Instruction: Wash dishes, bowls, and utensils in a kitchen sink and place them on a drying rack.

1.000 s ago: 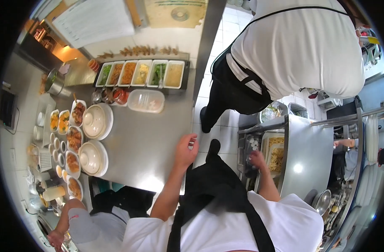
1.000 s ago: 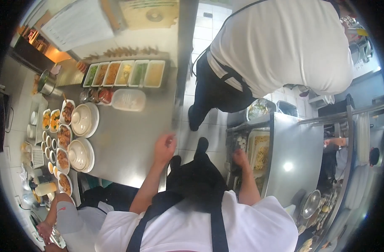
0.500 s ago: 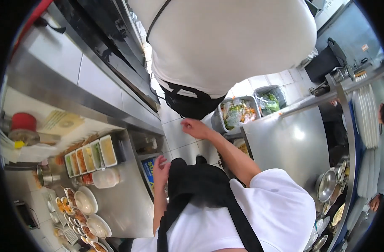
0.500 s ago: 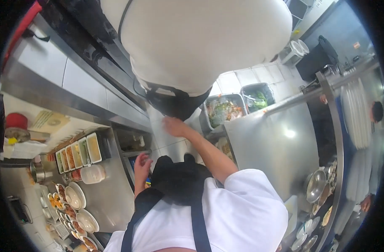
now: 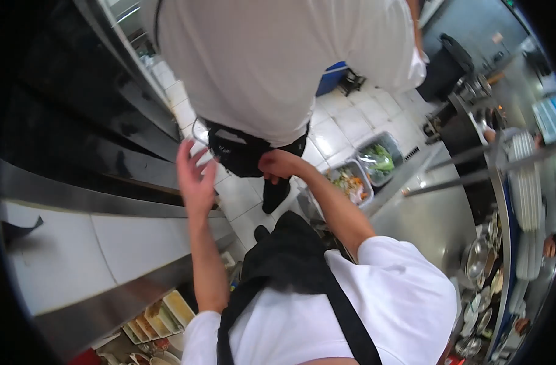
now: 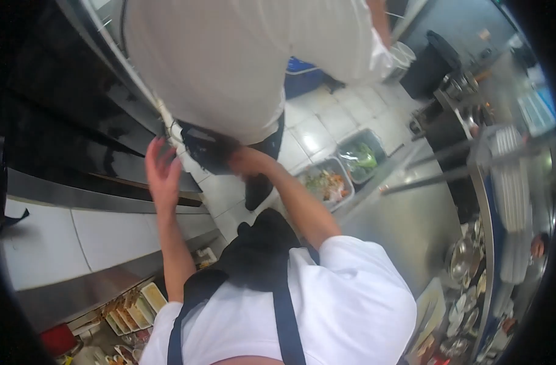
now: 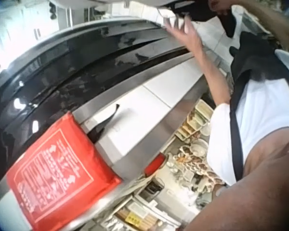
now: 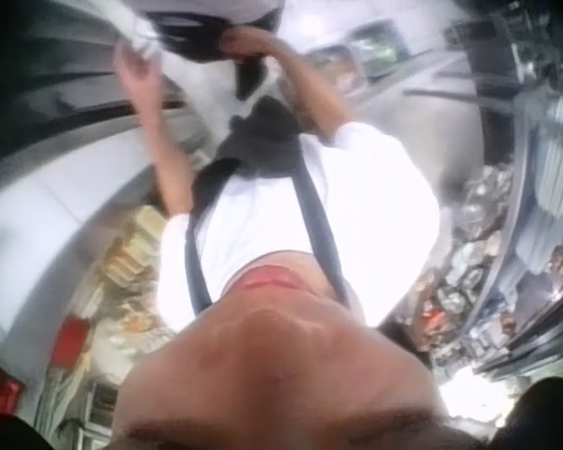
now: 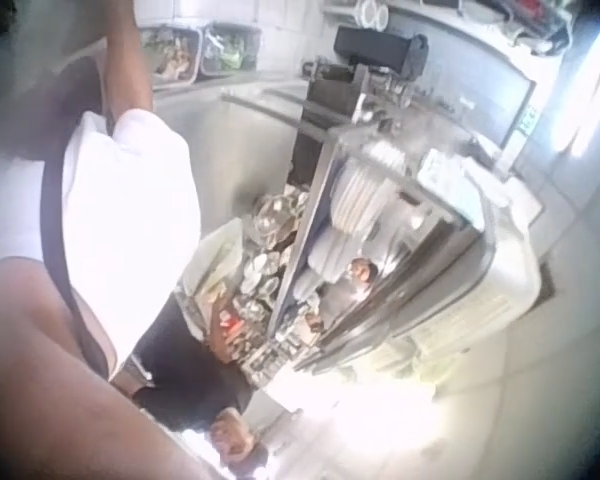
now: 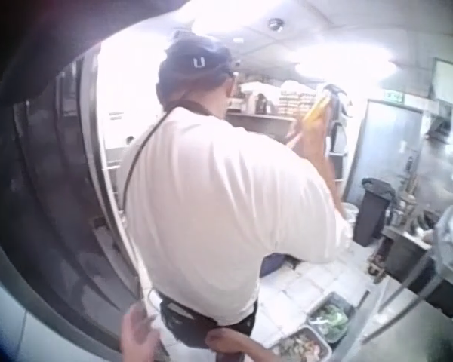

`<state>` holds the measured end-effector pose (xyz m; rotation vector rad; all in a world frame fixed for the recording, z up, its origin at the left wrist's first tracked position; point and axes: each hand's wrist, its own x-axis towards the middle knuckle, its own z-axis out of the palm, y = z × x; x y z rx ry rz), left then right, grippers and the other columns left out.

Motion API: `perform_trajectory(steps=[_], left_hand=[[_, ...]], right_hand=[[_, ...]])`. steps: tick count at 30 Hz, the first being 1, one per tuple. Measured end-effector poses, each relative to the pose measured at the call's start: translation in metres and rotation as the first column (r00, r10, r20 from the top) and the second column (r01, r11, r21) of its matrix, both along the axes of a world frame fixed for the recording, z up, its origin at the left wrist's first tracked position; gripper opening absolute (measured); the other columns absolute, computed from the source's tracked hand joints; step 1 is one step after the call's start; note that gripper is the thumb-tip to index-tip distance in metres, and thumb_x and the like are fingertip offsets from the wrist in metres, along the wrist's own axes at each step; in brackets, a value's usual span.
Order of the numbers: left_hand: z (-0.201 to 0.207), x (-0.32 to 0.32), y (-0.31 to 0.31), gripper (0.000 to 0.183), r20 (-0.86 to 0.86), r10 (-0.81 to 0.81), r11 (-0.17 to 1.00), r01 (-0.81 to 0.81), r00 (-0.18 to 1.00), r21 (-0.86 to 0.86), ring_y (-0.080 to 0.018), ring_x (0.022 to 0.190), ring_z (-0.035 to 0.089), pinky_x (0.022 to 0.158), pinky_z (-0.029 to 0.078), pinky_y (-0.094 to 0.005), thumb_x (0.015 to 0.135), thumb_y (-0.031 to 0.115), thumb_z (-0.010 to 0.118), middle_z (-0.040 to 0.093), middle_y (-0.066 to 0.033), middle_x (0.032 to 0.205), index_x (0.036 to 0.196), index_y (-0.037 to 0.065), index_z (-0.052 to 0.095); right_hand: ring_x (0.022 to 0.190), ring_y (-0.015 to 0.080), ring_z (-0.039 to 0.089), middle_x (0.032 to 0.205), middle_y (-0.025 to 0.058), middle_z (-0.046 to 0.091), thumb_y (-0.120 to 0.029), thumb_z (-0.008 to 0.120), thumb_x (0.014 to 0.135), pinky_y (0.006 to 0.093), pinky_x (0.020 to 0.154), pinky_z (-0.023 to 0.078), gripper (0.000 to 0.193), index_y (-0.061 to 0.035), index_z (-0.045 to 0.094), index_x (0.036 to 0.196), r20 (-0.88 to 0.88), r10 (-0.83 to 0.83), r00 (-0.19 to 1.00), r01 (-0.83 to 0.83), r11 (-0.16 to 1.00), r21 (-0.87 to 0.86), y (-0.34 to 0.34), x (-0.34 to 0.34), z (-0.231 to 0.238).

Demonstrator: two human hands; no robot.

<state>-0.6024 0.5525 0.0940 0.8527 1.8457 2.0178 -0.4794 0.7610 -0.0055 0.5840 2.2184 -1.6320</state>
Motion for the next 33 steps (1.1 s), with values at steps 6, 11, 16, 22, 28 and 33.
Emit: perform_trajectory(steps=[6, 11, 16, 22, 28, 33], left_hand=[[0.003, -0.077, 0.118, 0.079, -0.231, -0.21, 0.976, 0.188, 0.95, -0.112, -0.0272, 0.128, 0.042, 0.096, 0.044, -0.0363, 0.081, 0.015, 0.072, 0.037, -0.0166, 0.143, 0.144, 0.003, 0.027], [-0.002, -0.121, 0.162, 0.077, -0.31, -0.196, 0.974, 0.148, 0.93, -0.173, -0.0305, 0.128, 0.045, 0.098, 0.043, -0.0375, 0.077, 0.014, 0.069, 0.039, -0.0187, 0.144, 0.144, 0.007, 0.031], [0.018, -0.186, 0.172, 0.065, -0.068, -0.368, 0.902, 0.339, 0.927, -0.266, -0.0293, 0.112, 0.058, 0.096, 0.045, -0.0352, 0.079, 0.018, 0.065, 0.057, -0.0153, 0.128, 0.138, 0.007, 0.043], [0.014, -0.297, 0.172, 0.057, 0.056, -0.541, 0.827, 0.542, 0.839, -0.151, -0.0242, 0.108, 0.061, 0.097, 0.046, -0.0342, 0.081, 0.014, 0.064, 0.058, -0.0132, 0.126, 0.133, 0.001, 0.046], [-0.048, -0.484, 0.128, 0.05, 0.361, -0.048, 0.995, 0.074, 0.931, -0.059, -0.0226, 0.111, 0.058, 0.095, 0.046, -0.0332, 0.087, 0.01, 0.062, 0.056, -0.0166, 0.125, 0.133, -0.001, 0.044], [-0.059, -0.618, 0.2, 0.048, 0.428, -0.093, 0.986, 0.143, 0.899, -0.085, -0.0219, 0.112, 0.058, 0.093, 0.044, -0.0315, 0.086, 0.008, 0.06, 0.058, -0.0136, 0.124, 0.131, -0.001, 0.047]], right_hand=[[0.071, 0.0129, 0.065, 0.088, 0.0057, 0.064, -0.026, 0.055, 0.091, 0.0276, 0.052, 0.047, 0.035, -0.0055, 0.054, 0.119, -0.069, 0.123, 0.99, -0.131, 0.981, -0.143, 0.006, -0.036, 0.073], [0.073, 0.0191, 0.066, 0.094, 0.0108, 0.067, -0.03, 0.057, 0.091, 0.0325, 0.066, 0.051, 0.038, -0.0036, 0.056, 0.118, -0.138, 0.123, 0.983, -0.13, 0.991, -0.041, 0.034, -0.119, 0.045], [0.099, 0.0254, 0.064, 0.107, 0.0188, 0.065, -0.033, 0.058, 0.09, 0.0388, 0.081, 0.05, 0.045, -0.0008, 0.054, 0.123, -0.06, 0.461, 0.885, -0.462, 0.887, 0.007, 0.028, -0.222, 0.032], [0.101, 0.017, 0.059, 0.118, 0.0144, 0.058, -0.028, 0.063, 0.088, 0.0331, 0.085, 0.048, 0.045, 0.0004, 0.054, 0.121, -0.266, -0.024, 0.964, -0.225, 0.464, -0.857, 0.038, -0.39, -0.002], [0.102, 0.0224, 0.059, 0.114, 0.0148, 0.06, -0.024, 0.062, 0.088, 0.0342, 0.087, 0.047, 0.04, -0.0021, 0.055, 0.12, -0.286, -0.068, 0.956, 0.035, 0.993, -0.117, 0.102, -0.504, 0.002], [0.079, 0.0161, 0.062, 0.097, 0.0113, 0.065, -0.024, 0.063, 0.086, 0.0288, 0.074, 0.05, 0.038, 0.0009, 0.058, 0.115, -0.137, -0.331, 0.934, 0.358, 0.864, 0.354, 0.229, -0.501, -0.112]])
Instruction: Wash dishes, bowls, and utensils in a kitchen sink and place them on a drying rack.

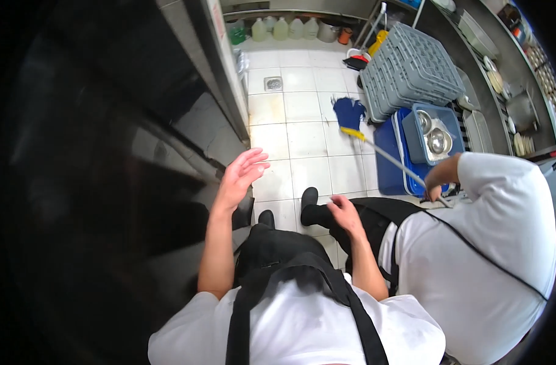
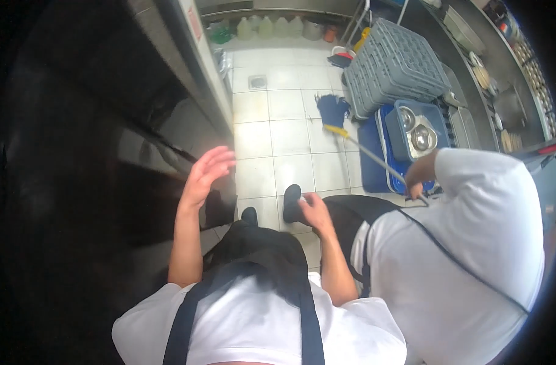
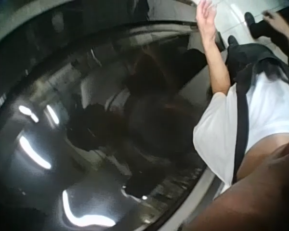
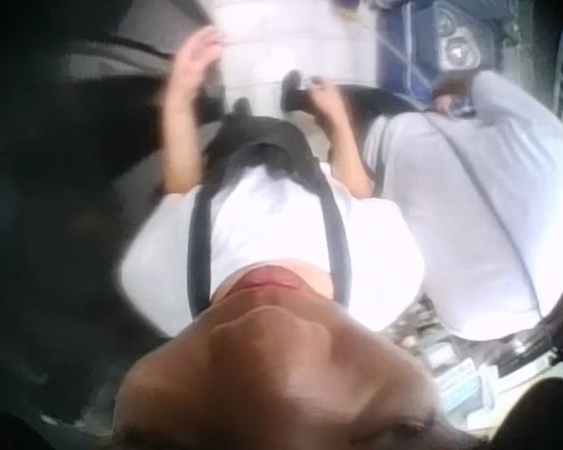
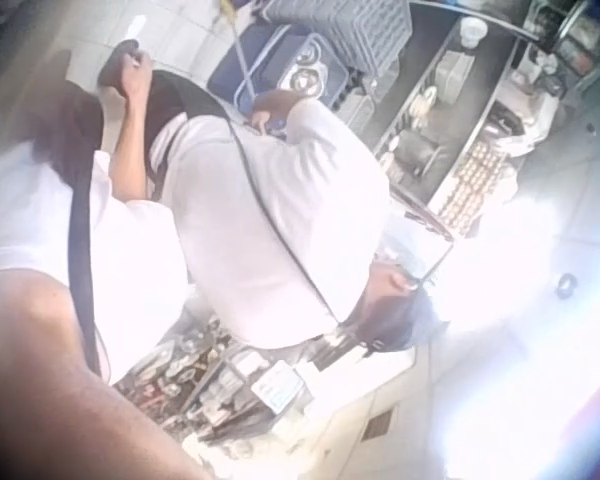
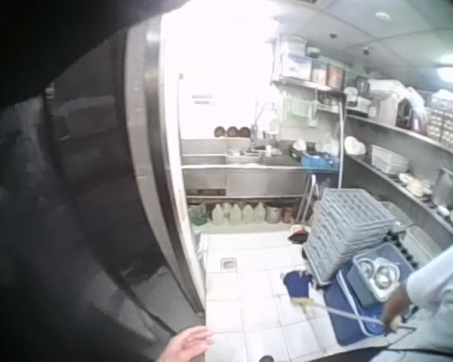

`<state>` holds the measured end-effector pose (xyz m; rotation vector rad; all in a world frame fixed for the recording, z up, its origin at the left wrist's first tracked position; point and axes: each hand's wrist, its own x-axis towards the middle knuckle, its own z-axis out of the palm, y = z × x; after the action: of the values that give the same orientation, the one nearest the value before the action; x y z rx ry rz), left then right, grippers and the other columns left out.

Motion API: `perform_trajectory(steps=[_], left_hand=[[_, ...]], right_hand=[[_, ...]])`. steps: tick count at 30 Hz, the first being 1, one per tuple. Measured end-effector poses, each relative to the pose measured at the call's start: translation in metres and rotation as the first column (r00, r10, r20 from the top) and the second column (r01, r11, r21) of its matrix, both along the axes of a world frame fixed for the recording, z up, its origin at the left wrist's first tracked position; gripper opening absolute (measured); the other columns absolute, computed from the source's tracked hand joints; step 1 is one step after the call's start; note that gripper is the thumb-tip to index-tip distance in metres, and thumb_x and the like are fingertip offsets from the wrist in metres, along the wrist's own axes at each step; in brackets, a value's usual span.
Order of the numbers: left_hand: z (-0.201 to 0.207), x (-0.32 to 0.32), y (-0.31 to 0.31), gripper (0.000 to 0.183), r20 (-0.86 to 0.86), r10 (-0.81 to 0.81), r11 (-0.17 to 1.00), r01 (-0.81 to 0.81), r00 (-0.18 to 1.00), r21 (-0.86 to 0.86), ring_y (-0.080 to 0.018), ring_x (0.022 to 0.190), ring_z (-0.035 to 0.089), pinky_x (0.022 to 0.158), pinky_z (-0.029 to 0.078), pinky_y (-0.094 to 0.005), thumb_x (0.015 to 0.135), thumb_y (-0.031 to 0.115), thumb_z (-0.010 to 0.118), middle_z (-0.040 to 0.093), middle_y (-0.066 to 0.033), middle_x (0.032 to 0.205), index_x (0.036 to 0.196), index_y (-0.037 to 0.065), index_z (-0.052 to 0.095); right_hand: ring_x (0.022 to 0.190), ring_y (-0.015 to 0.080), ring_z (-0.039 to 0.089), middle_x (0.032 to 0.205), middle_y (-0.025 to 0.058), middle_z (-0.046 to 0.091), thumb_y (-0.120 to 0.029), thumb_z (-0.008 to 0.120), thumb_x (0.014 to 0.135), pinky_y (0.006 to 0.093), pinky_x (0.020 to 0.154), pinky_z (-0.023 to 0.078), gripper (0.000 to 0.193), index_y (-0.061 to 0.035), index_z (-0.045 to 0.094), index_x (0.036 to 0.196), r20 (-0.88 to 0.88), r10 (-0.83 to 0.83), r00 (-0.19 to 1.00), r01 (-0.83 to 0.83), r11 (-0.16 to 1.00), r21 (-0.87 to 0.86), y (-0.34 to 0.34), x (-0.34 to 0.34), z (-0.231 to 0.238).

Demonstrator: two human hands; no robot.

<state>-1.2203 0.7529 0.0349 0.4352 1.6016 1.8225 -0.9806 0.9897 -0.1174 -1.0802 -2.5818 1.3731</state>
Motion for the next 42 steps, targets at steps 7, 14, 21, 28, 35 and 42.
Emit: perform_trajectory(steps=[7, 14, 21, 28, 35, 42], left_hand=[[-0.01, -0.183, 0.161, 0.043, 0.044, -0.065, 0.992, 0.06, 0.997, 0.114, -0.0179, 0.105, 0.06, 0.086, 0.046, -0.0292, 0.089, 0.015, 0.061, 0.061, -0.0105, 0.117, 0.128, 0.0, 0.049], [-0.258, -0.337, 0.159, 0.039, -0.334, -0.289, 0.833, 0.064, 0.897, -0.55, -0.0218, 0.103, 0.061, 0.089, 0.048, -0.0346, 0.09, 0.018, 0.059, 0.063, -0.0134, 0.115, 0.123, 0.0, 0.054], [-0.275, -0.296, 0.02, 0.042, -0.006, -0.081, 0.4, 0.027, 0.997, -0.916, -0.033, 0.107, 0.06, 0.091, 0.046, -0.0441, 0.087, 0.027, 0.053, 0.062, -0.0205, 0.116, 0.119, 0.0, 0.059], [-0.334, -0.384, 0.136, 0.039, -0.128, 0.186, 0.524, -0.209, 0.974, -0.825, -0.0343, 0.105, 0.06, 0.088, 0.047, -0.0462, 0.087, 0.027, 0.052, 0.063, -0.0197, 0.113, 0.114, 0.001, 0.062], [-0.375, -0.731, 0.341, 0.037, -0.185, 0.323, 0.558, -0.345, 0.928, -0.755, -0.0355, 0.102, 0.061, 0.084, 0.048, -0.0482, 0.087, 0.027, 0.05, 0.064, -0.0188, 0.111, 0.109, 0.002, 0.065], [-0.202, -0.975, 0.405, 0.046, 0.406, 0.427, 0.707, -0.019, 0.808, -0.707, -0.0264, 0.1, 0.063, 0.08, 0.052, -0.0371, 0.083, 0.025, 0.065, 0.066, -0.017, 0.106, 0.123, 0.003, 0.056]], right_hand=[[0.069, 0.012, 0.057, 0.075, 0.0052, 0.061, -0.019, 0.062, 0.085, 0.0266, 0.057, 0.046, 0.029, 0.0003, 0.06, 0.106, 0.202, -0.404, 0.892, 0.448, 0.847, -0.286, 0.064, -0.023, -0.016], [0.106, 0.036, 0.06, 0.109, 0.0237, 0.064, -0.032, 0.063, 0.079, 0.0408, 0.092, 0.047, 0.046, 0.0005, 0.063, 0.112, 0.485, 0.185, 0.855, -0.061, 0.963, -0.261, 0.177, -0.187, -0.122], [0.087, 0.0323, 0.064, 0.094, 0.0169, 0.066, -0.031, 0.065, 0.081, 0.0391, 0.078, 0.051, 0.04, -0.0022, 0.061, 0.109, 0.089, 0.306, 0.948, -0.314, 0.944, 0.102, 0.393, -0.548, -0.1], [0.09, 0.03, 0.064, 0.094, 0.0175, 0.067, -0.022, 0.064, 0.083, 0.0373, 0.083, 0.05, 0.034, -0.0012, 0.061, 0.11, -0.312, 0.338, 0.888, -0.291, 0.938, 0.188, 0.499, -0.916, 0.011], [0.11, 0.0325, 0.057, 0.112, 0.0181, 0.063, -0.027, 0.064, 0.083, 0.0402, 0.097, 0.042, 0.039, -0.001, 0.061, 0.112, -0.049, 0.693, 0.719, -0.685, 0.719, 0.117, 0.526, -1.098, 0.003], [0.084, 0.0131, 0.055, 0.088, 0.003, 0.062, -0.027, 0.06, 0.089, 0.0279, 0.079, 0.044, 0.031, -0.0006, 0.063, 0.104, -0.334, 0.185, 0.924, -0.135, 0.977, 0.167, 0.755, -1.305, 0.065]])
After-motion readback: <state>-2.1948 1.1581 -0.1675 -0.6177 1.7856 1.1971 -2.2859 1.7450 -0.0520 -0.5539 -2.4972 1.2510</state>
